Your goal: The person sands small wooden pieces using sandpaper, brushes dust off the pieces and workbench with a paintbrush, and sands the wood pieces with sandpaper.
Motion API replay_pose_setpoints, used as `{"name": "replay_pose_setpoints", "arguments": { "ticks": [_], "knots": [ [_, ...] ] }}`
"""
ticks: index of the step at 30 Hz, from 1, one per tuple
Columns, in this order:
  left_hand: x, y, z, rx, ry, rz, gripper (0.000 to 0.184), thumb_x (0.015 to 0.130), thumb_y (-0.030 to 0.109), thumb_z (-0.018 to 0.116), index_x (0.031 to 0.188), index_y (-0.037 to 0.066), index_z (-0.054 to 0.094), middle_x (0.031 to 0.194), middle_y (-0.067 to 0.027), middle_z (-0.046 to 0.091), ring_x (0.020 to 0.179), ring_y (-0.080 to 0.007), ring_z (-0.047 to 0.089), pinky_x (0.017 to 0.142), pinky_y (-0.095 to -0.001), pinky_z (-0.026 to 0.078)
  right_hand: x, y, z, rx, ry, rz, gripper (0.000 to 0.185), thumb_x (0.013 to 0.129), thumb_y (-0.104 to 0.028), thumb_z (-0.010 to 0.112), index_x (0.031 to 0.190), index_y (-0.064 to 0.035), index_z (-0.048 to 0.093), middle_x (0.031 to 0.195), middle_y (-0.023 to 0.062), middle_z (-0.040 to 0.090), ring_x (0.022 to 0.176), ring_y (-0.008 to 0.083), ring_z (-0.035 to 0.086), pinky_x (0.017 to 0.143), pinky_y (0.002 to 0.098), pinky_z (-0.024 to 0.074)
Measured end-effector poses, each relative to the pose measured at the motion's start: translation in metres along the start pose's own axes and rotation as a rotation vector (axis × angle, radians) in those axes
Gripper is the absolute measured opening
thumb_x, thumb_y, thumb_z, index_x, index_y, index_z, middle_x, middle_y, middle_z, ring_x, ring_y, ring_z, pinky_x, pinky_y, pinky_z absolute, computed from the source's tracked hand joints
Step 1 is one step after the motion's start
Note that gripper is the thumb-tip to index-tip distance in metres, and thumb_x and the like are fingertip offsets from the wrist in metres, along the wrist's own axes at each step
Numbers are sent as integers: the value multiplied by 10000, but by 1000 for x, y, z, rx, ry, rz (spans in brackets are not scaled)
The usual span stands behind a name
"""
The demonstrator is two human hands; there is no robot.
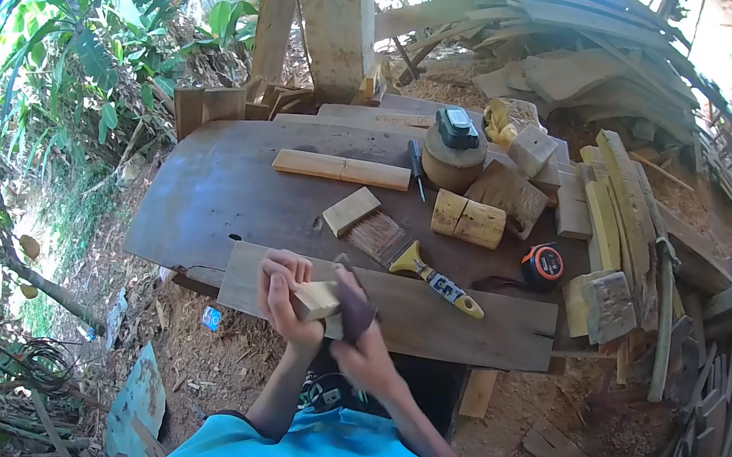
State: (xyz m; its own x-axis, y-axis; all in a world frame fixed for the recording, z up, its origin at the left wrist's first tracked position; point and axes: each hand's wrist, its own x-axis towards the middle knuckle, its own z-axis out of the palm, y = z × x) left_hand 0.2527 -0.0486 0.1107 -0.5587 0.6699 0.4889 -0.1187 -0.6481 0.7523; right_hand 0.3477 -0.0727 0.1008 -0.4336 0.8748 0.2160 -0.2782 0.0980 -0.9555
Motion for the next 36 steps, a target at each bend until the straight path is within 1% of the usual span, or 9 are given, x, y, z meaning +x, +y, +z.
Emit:
{"name": "replay_pose_setpoints", "arguments": {
  "ticks": [7, 10, 14, 23, 26, 29, 31, 34, 36],
  "knots": [
    [-3, -8, -3, -26, -16, 43, 126, 786, 164, 388, 785, 46, 342, 746, -63, 359, 663, -124, 327, 603, -258, 309, -9, -9, 1, -397, -103, -157, 831, 570, 122, 440, 1360, 8, 208, 1414, 173, 219, 1346, 264, 132, 1081, 335, 71],
    [1, -3, 3, -65, -33, 42, 149, 761, 89, 365, 894, 42, 316, 768, -90, 389, 685, -126, 347, 639, -254, 318, 0, 6, -10, 44, 81, 213, 802, 576, 95, 473, 1343, 14, 255, 1407, 163, 245, 1334, 269, 169, 1077, 331, 104],
    [4, 4, 20, -96, -65, -132, 134, 758, 40, 367, 888, 41, 334, 810, -89, 391, 696, -111, 335, 656, -238, 312, -16, -30, -3, 42, 59, 226, 793, 573, 77, 473, 1337, 0, 277, 1385, 151, 283, 1321, 250, 203, 1068, 315, 133],
    [0, -1, 18, -5, 38, -73, 146, 755, 98, 400, 878, 57, 334, 774, -66, 369, 697, -111, 327, 666, -245, 296, -9, -27, -1, -191, 15, -45, 769, 604, 69, 433, 1349, 1, 255, 1377, 168, 284, 1308, 244, 222, 1057, 320, 157],
    [2, 0, 18, -49, 69, -41, 161, 748, 73, 410, 887, 53, 333, 786, -68, 369, 726, -107, 336, 680, -247, 296, -9, -13, -8, 120, 113, 562, 718, 651, -22, 463, 1340, 13, 262, 1339, 154, 317, 1272, 226, 260, 1037, 312, 192],
    [2, 4, 24, -9, -28, -56, 152, 754, 54, 393, 895, 52, 336, 806, -68, 372, 733, -109, 335, 691, -245, 297, -15, -34, 1, -53, 82, 177, 565, 757, -149, 458, 1293, -12, 343, 955, 73, 488, 743, 127, 394, 633, 242, 311],
    [5, 5, 22, -11, -24, -89, 153, 759, 39, 391, 903, 54, 340, 842, -71, 379, 749, -114, 338, 719, -238, 299, -14, -26, -5, -58, 88, 297, 513, 834, -251, 419, 1290, -25, 354, 838, 44, 546, 565, 87, 456, 486, 212, 373],
    [8, 3, 25, -58, -40, -95, 152, 765, 43, 404, 906, 55, 345, 859, -69, 384, 765, -115, 344, 734, -237, 302, -15, 17, -12, 74, 243, 417, 615, 914, -473, 295, 1332, -21, 294, 1049, 77, 552, 900, 118, 524, 759, 277, 424],
    [4, 4, 28, -53, -84, -93, 149, 768, 42, 413, 903, 56, 351, 863, -66, 385, 773, -113, 345, 739, -237, 302, -26, -10, 5, 295, 296, 70, 595, 907, -495, 319, 1243, -12, 408, 1118, 70, 534, 1021, 111, 489, 872, 279, 371]
  ]
}}
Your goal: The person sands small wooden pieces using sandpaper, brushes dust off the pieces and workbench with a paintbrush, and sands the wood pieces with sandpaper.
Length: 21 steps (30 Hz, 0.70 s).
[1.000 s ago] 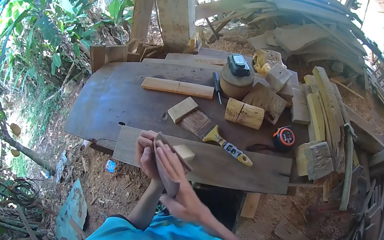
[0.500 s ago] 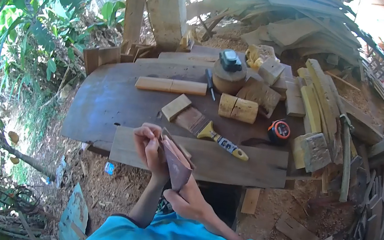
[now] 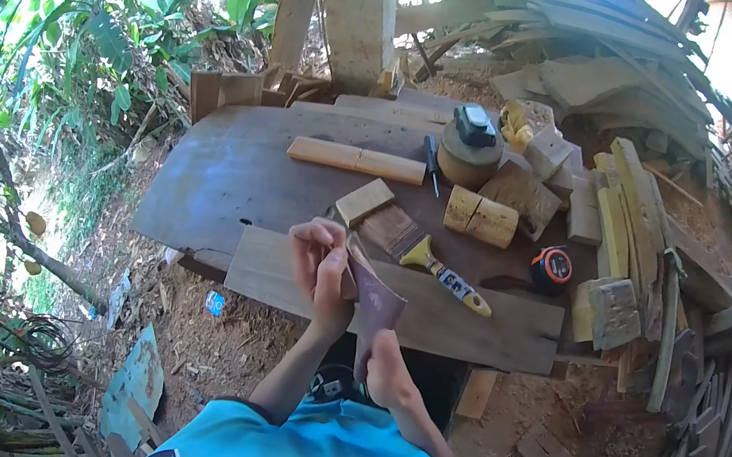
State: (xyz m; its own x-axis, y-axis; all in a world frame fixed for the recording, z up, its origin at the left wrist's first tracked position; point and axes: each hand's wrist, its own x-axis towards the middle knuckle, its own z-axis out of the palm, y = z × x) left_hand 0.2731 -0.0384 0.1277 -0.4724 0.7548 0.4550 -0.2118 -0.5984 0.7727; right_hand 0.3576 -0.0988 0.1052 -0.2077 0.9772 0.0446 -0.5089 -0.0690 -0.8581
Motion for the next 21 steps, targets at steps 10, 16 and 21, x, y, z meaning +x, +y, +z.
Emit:
{"name": "replay_pose_setpoints", "arguments": {
  "ticks": [10, 16, 21],
  "knots": [
    [4, -10, -1, 82, -90, 122, 165, 765, 73, 436, 918, 52, 378, 912, -74, 379, 813, -126, 341, 776, -256, 285, 26, -29, 10, -168, -120, -25, 619, 911, -428, 336, 1333, 24, 306, 1341, 162, 361, 1266, 218, 312, 1037, 322, 207],
    [1, -13, -4, 176, -93, 185, 298, 769, 124, 443, 1055, 49, 408, 1046, -86, 362, 911, -147, 352, 839, -310, 283, 32, -36, 16, -213, -310, -270, 694, 890, -467, 347, 1354, 40, 249, 1407, 169, 267, 1320, 252, 215, 1062, 334, 147],
    [3, -8, -9, 233, -139, 197, 366, 774, 154, 407, 1122, 43, 425, 1137, -111, 380, 1013, -181, 370, 894, -338, 290, 34, -22, 14, -233, -283, -340, 675, 893, -461, 342, 1336, 44, 280, 1381, 158, 316, 1293, 245, 274, 1052, 333, 183]
  ]
}}
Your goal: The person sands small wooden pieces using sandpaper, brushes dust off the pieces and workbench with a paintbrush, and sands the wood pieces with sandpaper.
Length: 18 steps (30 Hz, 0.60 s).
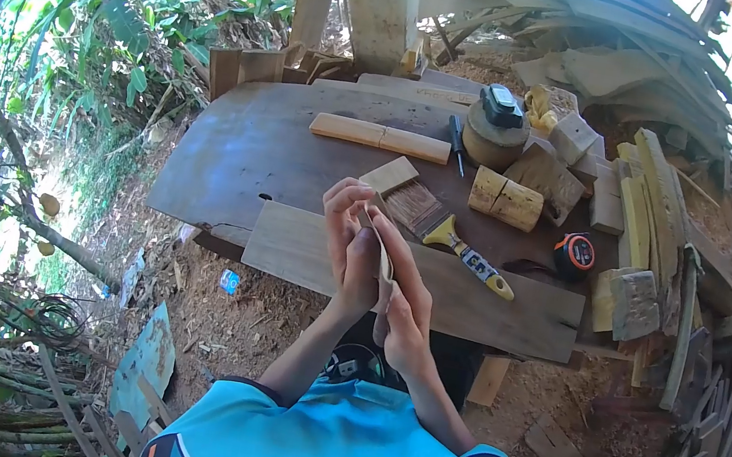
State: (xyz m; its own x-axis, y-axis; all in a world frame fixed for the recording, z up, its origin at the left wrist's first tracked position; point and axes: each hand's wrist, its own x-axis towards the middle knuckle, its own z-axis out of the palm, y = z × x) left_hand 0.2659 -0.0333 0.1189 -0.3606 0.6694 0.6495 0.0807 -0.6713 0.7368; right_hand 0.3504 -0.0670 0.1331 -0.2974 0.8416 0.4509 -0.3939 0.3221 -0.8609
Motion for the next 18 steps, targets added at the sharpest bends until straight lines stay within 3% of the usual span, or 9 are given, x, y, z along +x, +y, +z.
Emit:
{"name": "replay_pose_setpoints", "arguments": {
  "ticks": [2, 3, 6, 11, 14, 18],
  "knots": [
    [3, 2, -3, 61, -30, 7, 375, 777, 163, 387, 1128, 40, 439, 1170, -125, 388, 1058, -202, 378, 915, -355, 295, -9, 30, 1, 19, 91, -6, 643, 900, -437, 340, 1325, 44, 301, 1363, 150, 342, 1274, 234, 306, 1046, 325, 200],
    [5, 2, -4, 52, -15, -16, 373, 780, 164, 376, 1123, 36, 447, 1176, -130, 396, 1076, -211, 379, 926, -360, 292, -13, 37, 2, 168, 152, 169, 587, 915, -395, 329, 1306, 43, 331, 1339, 135, 371, 1251, 211, 333, 1039, 309, 213],
    [7, 2, -8, 56, -15, -37, 371, 790, 169, 345, 1108, 26, 471, 1188, -144, 418, 1114, -234, 385, 953, -369, 286, -16, 45, -3, 209, 201, 365, 546, 924, -355, 321, 1302, 39, 341, 1325, 120, 386, 1236, 190, 347, 1033, 298, 224],
    [4, 7, -8, 77, -60, -12, 377, 808, 182, 310, 1093, 16, 493, 1197, -158, 441, 1134, -245, 397, 965, -365, 281, -2, -3, 15, -116, 54, -46, 543, 915, -346, 277, 1298, 33, 343, 1341, 175, 365, 1279, 283, 302, 1045, 353, 209],
    [4, 8, -9, 49, -69, -10, 389, 789, 143, 324, 1102, -3, 503, 1211, -172, 426, 1072, -249, 421, 923, -348, 318, -4, 2, 16, -126, 73, -41, 531, 920, -334, 280, 1296, 36, 343, 1331, 171, 375, 1268, 271, 319, 1040, 344, 215],
    [5, -1, -16, 0, -61, -43, 392, 825, 189, 306, 1127, 14, 484, 1235, -163, 426, 1169, -256, 389, 992, -379, 268, -13, 41, 8, -41, 139, 134, 506, 926, -317, 285, 1293, 26, 351, 1317, 165, 390, 1244, 257, 351, 1028, 333, 235]
  ]
}}
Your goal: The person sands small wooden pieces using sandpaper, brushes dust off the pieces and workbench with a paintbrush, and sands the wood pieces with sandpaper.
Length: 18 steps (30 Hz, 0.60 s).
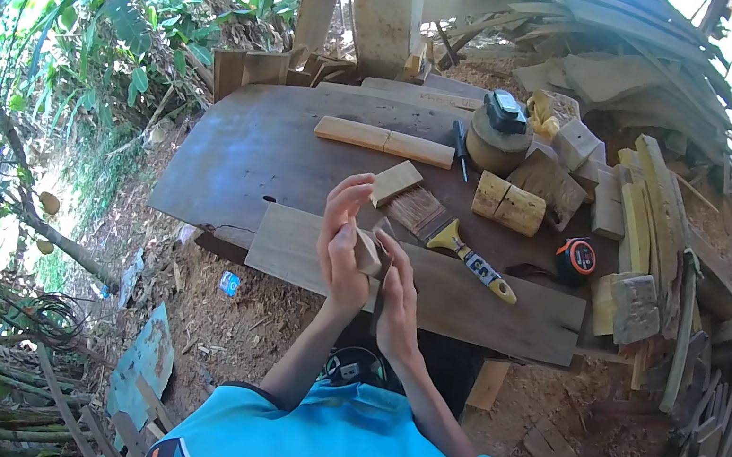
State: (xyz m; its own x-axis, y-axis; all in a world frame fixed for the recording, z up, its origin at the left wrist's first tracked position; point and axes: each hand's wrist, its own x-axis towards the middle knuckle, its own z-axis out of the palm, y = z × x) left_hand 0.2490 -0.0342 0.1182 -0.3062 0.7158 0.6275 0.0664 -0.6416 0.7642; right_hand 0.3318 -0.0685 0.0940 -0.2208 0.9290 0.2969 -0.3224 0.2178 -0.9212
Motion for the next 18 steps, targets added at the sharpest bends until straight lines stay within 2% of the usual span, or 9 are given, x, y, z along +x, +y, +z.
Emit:
{"name": "replay_pose_setpoints", "arguments": {
  "ticks": [2, 5, 7, 10, 11, 15, 18],
  "knots": [
    [0, 0, 0, -28, -8, -33, 396, 826, 189, 306, 1135, 12, 480, 1234, -163, 428, 1178, -258, 382, 998, -383, 265, -2, 8, -4, 113, 43, 127, 496, 927, -312, 287, 1289, 20, 358, 1310, 159, 398, 1233, 253, 364, 1022, 331, 244],
    [-1, 7, 4, 38, -66, 28, 404, 824, 183, 307, 1139, 0, 480, 1233, -170, 428, 1188, -262, 378, 1003, -386, 262, 0, -29, 1, -28, -11, 0, 503, 932, -326, 276, 1284, 22, 362, 1291, 141, 416, 1219, 227, 371, 1019, 319, 252],
    [-3, 6, 7, 58, -67, 69, 401, 833, 189, 312, 1137, -7, 484, 1238, -172, 426, 1189, -260, 383, 1006, -379, 261, 2, -29, 1, -96, -27, -106, 501, 936, -325, 262, 1279, 26, 365, 1278, 145, 423, 1207, 223, 379, 1013, 318, 266],
    [-1, 4, 3, -30, 11, -13, 408, 783, 120, 335, 1136, -13, 491, 1211, -180, 443, 1136, -279, 418, 967, -362, 303, -1, 16, -6, 1, 47, 88, 484, 933, -294, 243, 1273, 26, 372, 1267, 161, 432, 1201, 235, 390, 1004, 323, 279],
    [-1, 4, 3, -33, 4, -6, 408, 781, 117, 335, 1134, -14, 493, 1210, -180, 445, 1136, -278, 419, 969, -362, 302, -3, 22, -12, -87, 32, 94, 476, 936, -290, 249, 1268, 27, 376, 1255, 165, 439, 1190, 226, 399, 990, 318, 293],
    [-1, 8, 4, -15, -18, 17, 408, 776, 110, 331, 1126, -17, 497, 1207, -181, 449, 1137, -276, 421, 973, -361, 300, 2, -31, 10, -133, 8, -124, 471, 937, -305, 281, 1250, 31, 387, 1237, 169, 446, 1168, 241, 421, 980, 316, 299],
    [2, 9, 0, 0, -15, 15, 409, 787, 130, 321, 1125, -19, 495, 1207, -178, 454, 1151, -270, 414, 988, -361, 284, 4, 8, -1, -104, -14, -111, 458, 934, -292, 279, 1239, 29, 397, 1222, 169, 454, 1158, 239, 427, 980, 313, 298]
  ]
}}
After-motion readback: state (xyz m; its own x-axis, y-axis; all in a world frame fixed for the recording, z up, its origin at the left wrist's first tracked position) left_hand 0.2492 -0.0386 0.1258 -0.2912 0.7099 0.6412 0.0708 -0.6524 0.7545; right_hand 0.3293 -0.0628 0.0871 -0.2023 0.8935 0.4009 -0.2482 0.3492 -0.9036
